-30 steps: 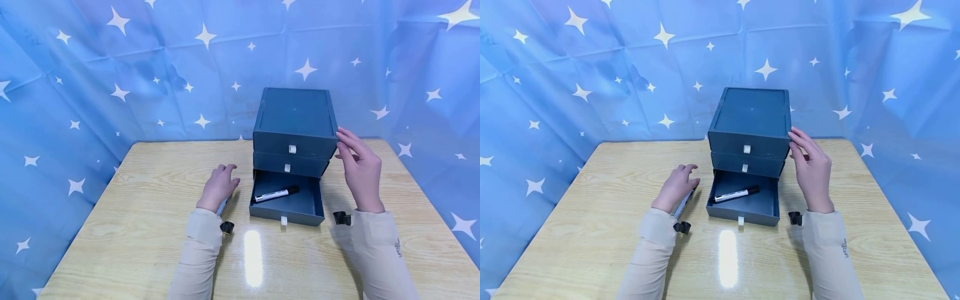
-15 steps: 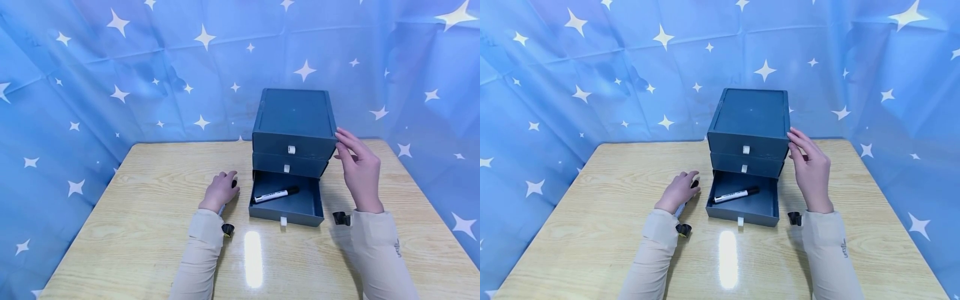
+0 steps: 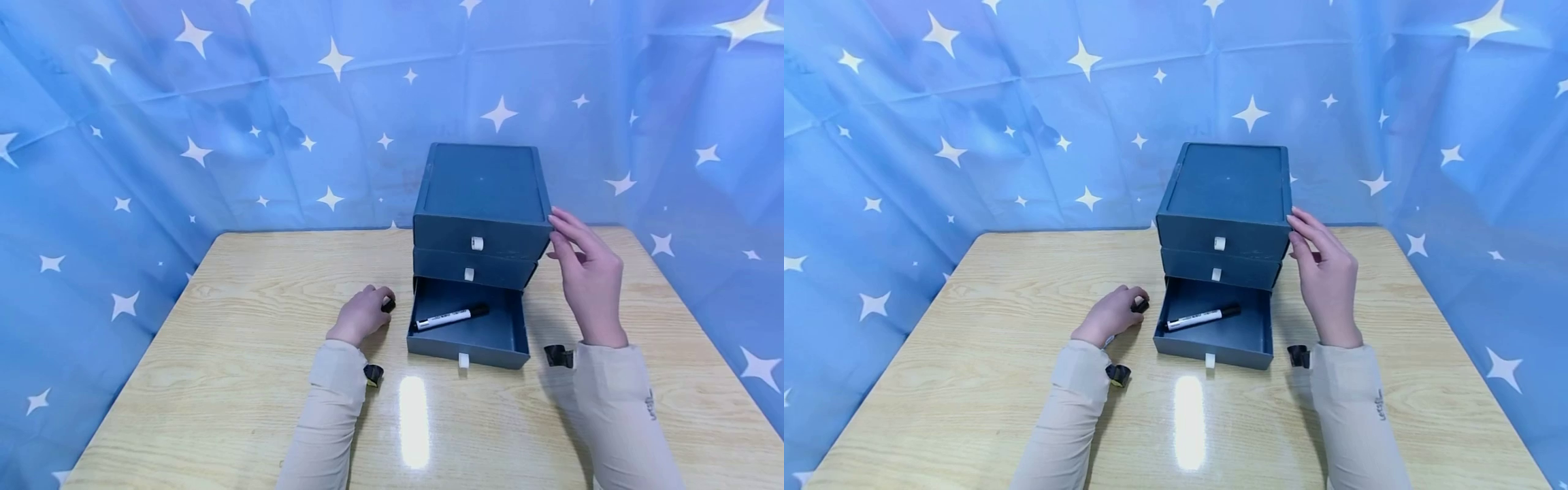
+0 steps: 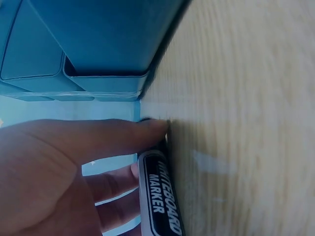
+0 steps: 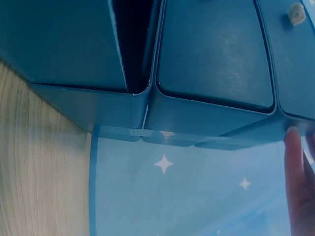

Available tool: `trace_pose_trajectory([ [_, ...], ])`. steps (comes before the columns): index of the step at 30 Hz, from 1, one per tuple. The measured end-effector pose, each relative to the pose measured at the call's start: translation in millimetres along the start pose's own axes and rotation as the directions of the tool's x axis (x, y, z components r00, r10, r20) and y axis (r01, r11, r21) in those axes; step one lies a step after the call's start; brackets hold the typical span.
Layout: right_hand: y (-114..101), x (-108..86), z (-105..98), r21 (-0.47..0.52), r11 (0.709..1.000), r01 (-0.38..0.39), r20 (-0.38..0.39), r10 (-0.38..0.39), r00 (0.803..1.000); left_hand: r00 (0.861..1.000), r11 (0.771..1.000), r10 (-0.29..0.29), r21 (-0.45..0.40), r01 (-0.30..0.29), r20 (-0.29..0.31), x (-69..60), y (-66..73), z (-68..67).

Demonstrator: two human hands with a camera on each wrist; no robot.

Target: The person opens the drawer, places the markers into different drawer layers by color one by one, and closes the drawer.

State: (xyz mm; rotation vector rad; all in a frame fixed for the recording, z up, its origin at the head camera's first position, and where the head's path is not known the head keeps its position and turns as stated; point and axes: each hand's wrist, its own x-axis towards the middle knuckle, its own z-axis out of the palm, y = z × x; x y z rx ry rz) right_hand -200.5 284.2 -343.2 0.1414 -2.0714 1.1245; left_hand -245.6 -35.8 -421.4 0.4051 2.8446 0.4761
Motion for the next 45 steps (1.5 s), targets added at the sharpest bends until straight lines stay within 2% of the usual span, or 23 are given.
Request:
trace_pose_trajectory([
  [13, -1, -1.2, 0, -0.023, 1.0, -0.021, 0.013, 0.021, 1.0, 1.0, 1.0, 0.003, -0.019, -0.002, 0.03, 2.0, 0.6, -1.5],
  [21, -24, -3.2, -3, -0.009, 1.0, -0.025, 0.012, 0.025, 1.0, 0.997, 0.997, 0.0, -0.077, 0.006, 0.075, -2.0, 4.7, -8.2],
  [30, -29, -2.7, -3, -0.007, 1.0, -0.018, 0.015, 0.018, 1.0, 0.999, 0.998, 0.041, -0.054, -0.04, 0.014, -9.2, 12.1, -22.7],
  [41, -31, -2.7, -3, -0.004, 1.0, -0.016, 0.016, 0.016, 1.0, 0.996, 0.996, 0.084, -0.023, -0.084, -0.038, -27.0, 26.6, -44.0],
  [45, -31, -2.8, -3, -0.011, 1.0, -0.021, 0.017, 0.021, 1.0, 0.996, 0.996, 0.088, -0.021, -0.089, -0.03, -33.4, 30.9, -50.7],
])
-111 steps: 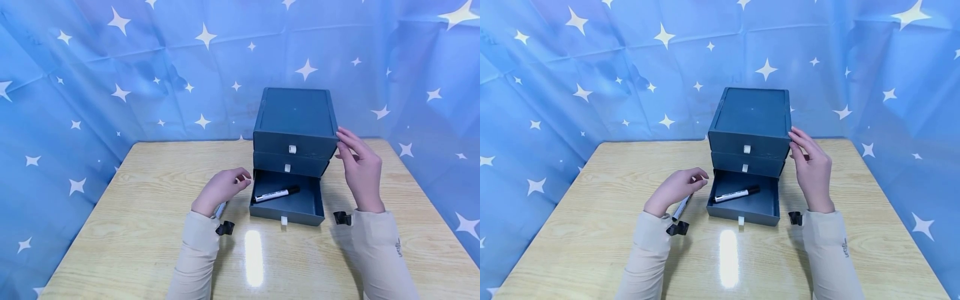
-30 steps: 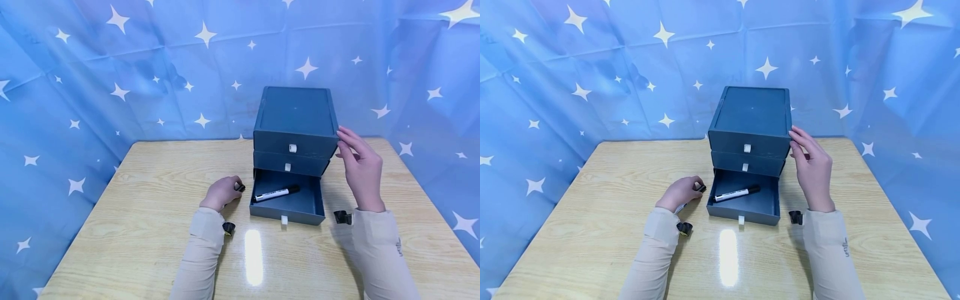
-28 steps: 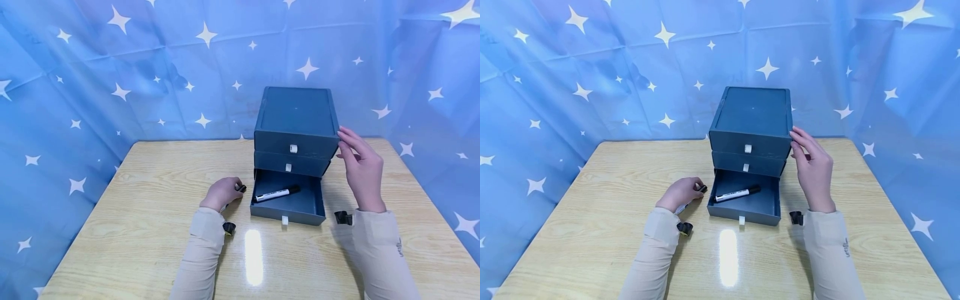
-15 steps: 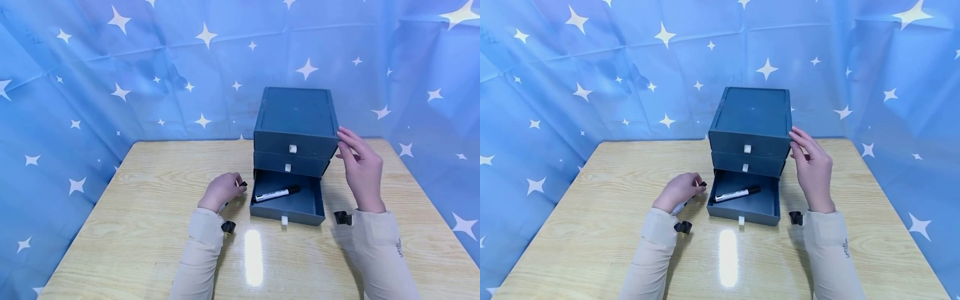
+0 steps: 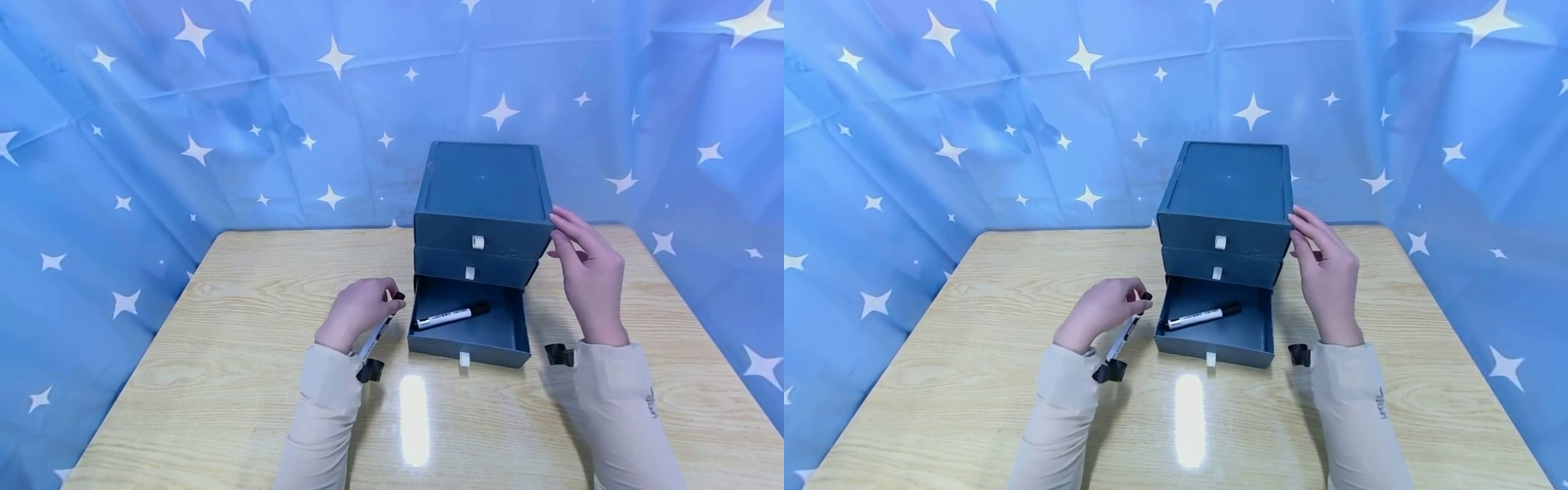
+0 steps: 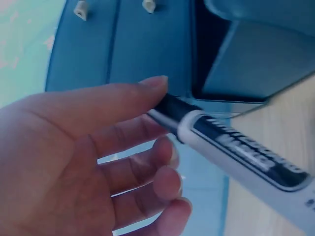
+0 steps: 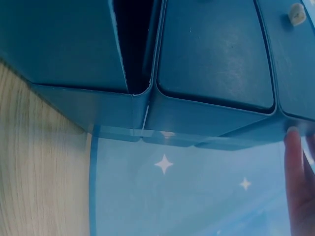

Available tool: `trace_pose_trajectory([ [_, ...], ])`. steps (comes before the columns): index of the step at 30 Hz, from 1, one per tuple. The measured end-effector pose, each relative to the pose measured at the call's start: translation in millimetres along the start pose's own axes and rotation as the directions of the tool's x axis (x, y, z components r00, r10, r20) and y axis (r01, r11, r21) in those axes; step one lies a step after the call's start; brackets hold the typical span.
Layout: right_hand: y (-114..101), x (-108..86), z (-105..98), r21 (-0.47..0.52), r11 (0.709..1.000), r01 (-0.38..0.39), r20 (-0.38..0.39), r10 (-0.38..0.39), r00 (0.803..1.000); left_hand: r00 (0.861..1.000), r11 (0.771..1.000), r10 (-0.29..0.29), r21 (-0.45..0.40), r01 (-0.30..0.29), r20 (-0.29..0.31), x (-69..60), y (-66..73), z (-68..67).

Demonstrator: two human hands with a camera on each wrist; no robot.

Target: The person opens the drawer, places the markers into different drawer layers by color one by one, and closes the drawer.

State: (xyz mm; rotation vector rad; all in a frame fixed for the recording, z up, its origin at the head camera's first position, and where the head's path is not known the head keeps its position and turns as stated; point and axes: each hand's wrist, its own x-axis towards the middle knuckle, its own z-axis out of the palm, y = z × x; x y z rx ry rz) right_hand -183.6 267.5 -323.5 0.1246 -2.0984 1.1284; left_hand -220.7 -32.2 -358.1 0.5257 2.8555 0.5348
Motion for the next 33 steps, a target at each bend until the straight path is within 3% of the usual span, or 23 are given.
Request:
trace_pose_trajectory([
  [6, 0, 0.4, 1, 0.022, 1.0, 0.006, -0.004, -0.006, 1.0, 1.0, 1.0, 0.01, 0.001, -0.01, -0.004, -11.2, 6.5, -9.9],
  [12, 0, -0.3, 2, 0.02, 1.0, 0.01, -0.006, -0.01, 1.0, 0.992, 0.998, 0.066, 0.022, -0.064, -0.106, -22.9, 13.0, -19.8],
  [17, 0, -0.9, 1, 0.004, 1.0, 0.0, -0.002, 0.0, 1.0, 0.97, 0.993, 0.115, 0.047, -0.108, -0.216, -27.8, 16.8, -25.0],
  [23, 13, -0.7, 1, -0.005, 1.0, -0.009, -0.003, 0.009, 1.0, 0.952, 0.991, 0.134, 0.049, -0.125, -0.274, -29.7, 20.6, -27.9],
  [27, 11, -1.3, 1, -0.005, 1.0, -0.007, -0.003, 0.007, 1.0, 0.938, 0.989, 0.146, 0.046, -0.139, -0.315, -35.1, 24.5, -32.9],
  [33, -1, -0.8, 0, 0.008, 1.0, 0.001, -0.005, -0.001, 1.0, 0.9, 0.986, 0.165, 0.036, -0.164, -0.404, -46.9, 31.0, -41.8],
])
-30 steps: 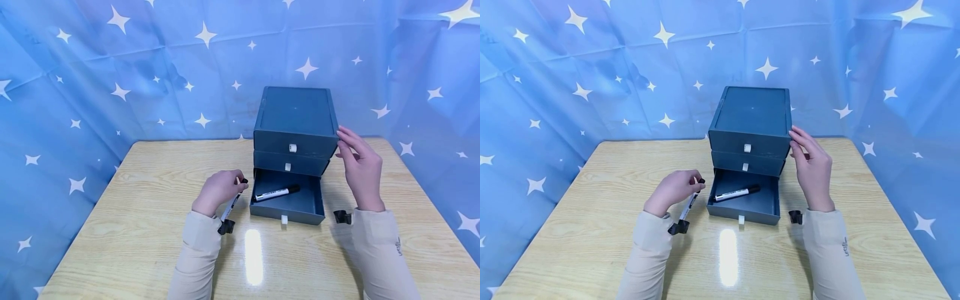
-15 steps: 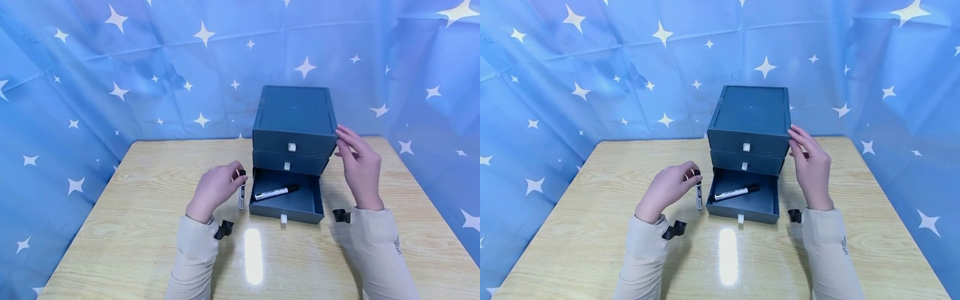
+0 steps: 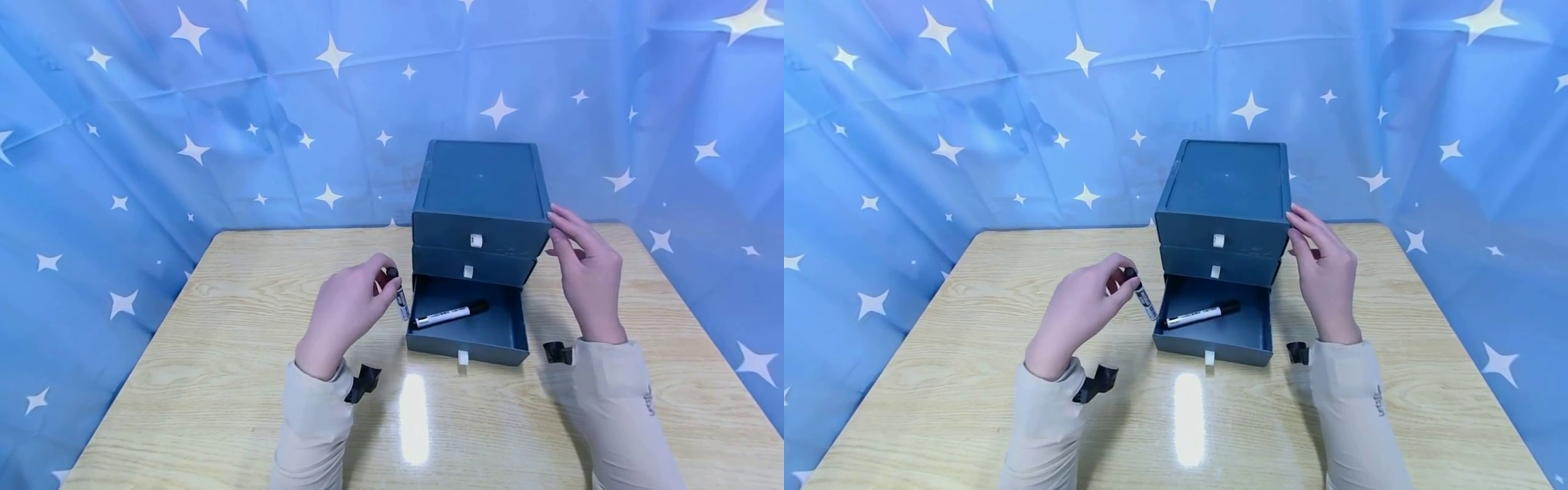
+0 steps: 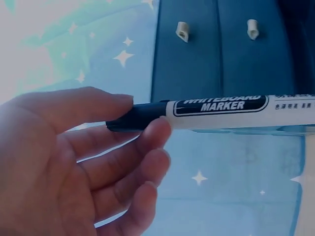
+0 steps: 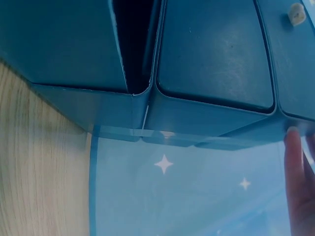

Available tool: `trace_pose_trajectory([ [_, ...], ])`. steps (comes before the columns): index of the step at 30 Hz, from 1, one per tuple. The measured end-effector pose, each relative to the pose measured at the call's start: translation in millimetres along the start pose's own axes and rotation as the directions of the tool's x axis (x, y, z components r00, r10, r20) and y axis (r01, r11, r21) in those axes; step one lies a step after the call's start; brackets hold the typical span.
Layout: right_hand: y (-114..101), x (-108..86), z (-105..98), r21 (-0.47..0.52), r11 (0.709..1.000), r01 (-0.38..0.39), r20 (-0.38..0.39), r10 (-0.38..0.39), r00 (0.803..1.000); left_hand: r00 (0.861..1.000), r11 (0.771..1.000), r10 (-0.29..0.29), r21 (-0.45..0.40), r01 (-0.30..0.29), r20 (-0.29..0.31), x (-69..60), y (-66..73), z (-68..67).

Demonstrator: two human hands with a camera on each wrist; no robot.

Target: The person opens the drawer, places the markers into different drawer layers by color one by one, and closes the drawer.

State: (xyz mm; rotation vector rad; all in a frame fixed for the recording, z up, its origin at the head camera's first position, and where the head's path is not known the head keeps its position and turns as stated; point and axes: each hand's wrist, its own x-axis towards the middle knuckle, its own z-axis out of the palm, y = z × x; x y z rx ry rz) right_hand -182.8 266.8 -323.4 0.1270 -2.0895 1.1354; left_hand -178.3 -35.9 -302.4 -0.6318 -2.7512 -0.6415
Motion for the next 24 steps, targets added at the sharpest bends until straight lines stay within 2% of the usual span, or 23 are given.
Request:
trace_pose_trajectory([
  [5, -1, 0.4, 0, -0.003, 1.0, -0.003, 0.002, 0.003, 1.0, 0.996, 0.999, 0.03, -0.03, -0.033, -0.087, -2.3, 3.6, -4.2],
  [8, 0, 0.3, 0, 0.002, 1.0, -0.004, 0.0, 0.004, 1.0, 0.994, 0.998, 0.048, -0.042, -0.052, -0.103, -0.9, 3.6, -2.0],
  [18, 1, 0.5, 1, 0.015, 1.0, -0.002, -0.003, 0.002, 1.0, 1.0, 1.0, 0.015, -0.011, -0.015, 0.006, 11.3, -2.5, 23.7],
  [24, 2, 1.1, 1, 0.016, 1.0, -0.004, -0.006, 0.004, 1.0, 0.996, 0.999, 0.034, -0.006, -0.034, 0.084, 16.5, -3.4, 42.7],
])
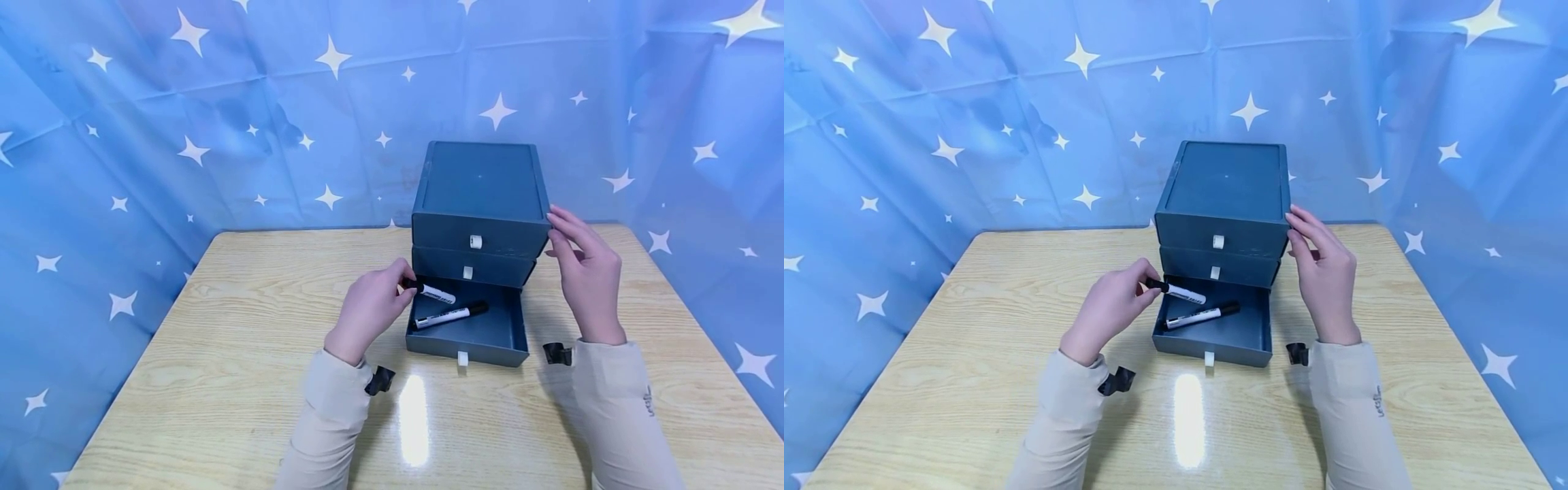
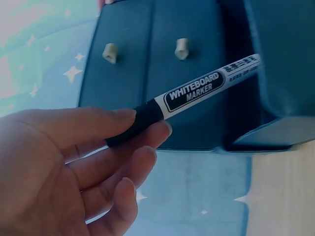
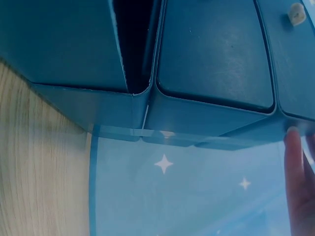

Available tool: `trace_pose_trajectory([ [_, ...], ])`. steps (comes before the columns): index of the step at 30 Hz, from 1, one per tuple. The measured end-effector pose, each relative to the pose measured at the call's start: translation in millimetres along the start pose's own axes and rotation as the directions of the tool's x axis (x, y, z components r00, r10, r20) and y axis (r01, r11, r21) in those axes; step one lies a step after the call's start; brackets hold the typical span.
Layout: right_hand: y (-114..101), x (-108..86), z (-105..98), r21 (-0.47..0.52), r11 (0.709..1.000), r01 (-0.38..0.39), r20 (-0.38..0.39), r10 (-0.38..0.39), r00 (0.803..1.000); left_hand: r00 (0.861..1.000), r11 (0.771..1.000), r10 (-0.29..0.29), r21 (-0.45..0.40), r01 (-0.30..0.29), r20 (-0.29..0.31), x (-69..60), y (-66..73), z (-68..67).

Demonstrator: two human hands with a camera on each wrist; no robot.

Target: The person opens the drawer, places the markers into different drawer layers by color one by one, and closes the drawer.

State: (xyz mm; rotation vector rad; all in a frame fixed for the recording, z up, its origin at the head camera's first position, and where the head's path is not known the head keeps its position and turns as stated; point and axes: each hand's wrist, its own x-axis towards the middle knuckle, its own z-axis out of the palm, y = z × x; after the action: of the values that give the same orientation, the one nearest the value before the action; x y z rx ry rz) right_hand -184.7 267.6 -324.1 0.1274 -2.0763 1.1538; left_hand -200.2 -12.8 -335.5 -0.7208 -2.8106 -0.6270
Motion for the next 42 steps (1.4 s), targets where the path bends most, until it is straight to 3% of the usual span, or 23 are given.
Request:
trace_pose_trajectory([
  [6, -3, -0.9, -1, -0.016, 1.0, 0.003, 0.002, -0.003, 1.0, 1.0, 1.0, 0.0, 0.008, 0.0, 0.009, 3.2, -4.1, 13.9],
  [12, 0, -0.2, 0, -0.006, 1.0, 0.007, 0.003, -0.007, 1.0, 0.995, 0.999, -0.025, 0.023, 0.023, 0.093, 6.5, -5.3, 26.1],
  [21, 1, -0.1, -1, -0.009, 1.0, 0.014, 0.004, -0.014, 1.0, 0.989, 0.999, 0.017, 0.043, -0.024, 0.145, 9.5, -5.9, 38.1],
  [27, 0, -1.0, 0, -0.019, 1.0, 0.008, 0.009, -0.008, 1.0, 0.98, 0.998, 0.046, 0.032, -0.053, 0.194, 8.7, -4.0, 39.8],
  [33, -4, -0.8, -1, -0.035, 0.999, -0.003, 0.012, 0.004, 1.0, 0.96, 0.999, 0.034, 0.013, -0.039, 0.279, 7.7, -0.3, 37.9],
  [42, 17, 0.7, 1, -0.045, 0.999, -0.013, 0.017, 0.014, 1.0, 0.945, 0.998, 0.054, 0.003, -0.058, 0.322, 6.7, 3.3, 38.0],
])
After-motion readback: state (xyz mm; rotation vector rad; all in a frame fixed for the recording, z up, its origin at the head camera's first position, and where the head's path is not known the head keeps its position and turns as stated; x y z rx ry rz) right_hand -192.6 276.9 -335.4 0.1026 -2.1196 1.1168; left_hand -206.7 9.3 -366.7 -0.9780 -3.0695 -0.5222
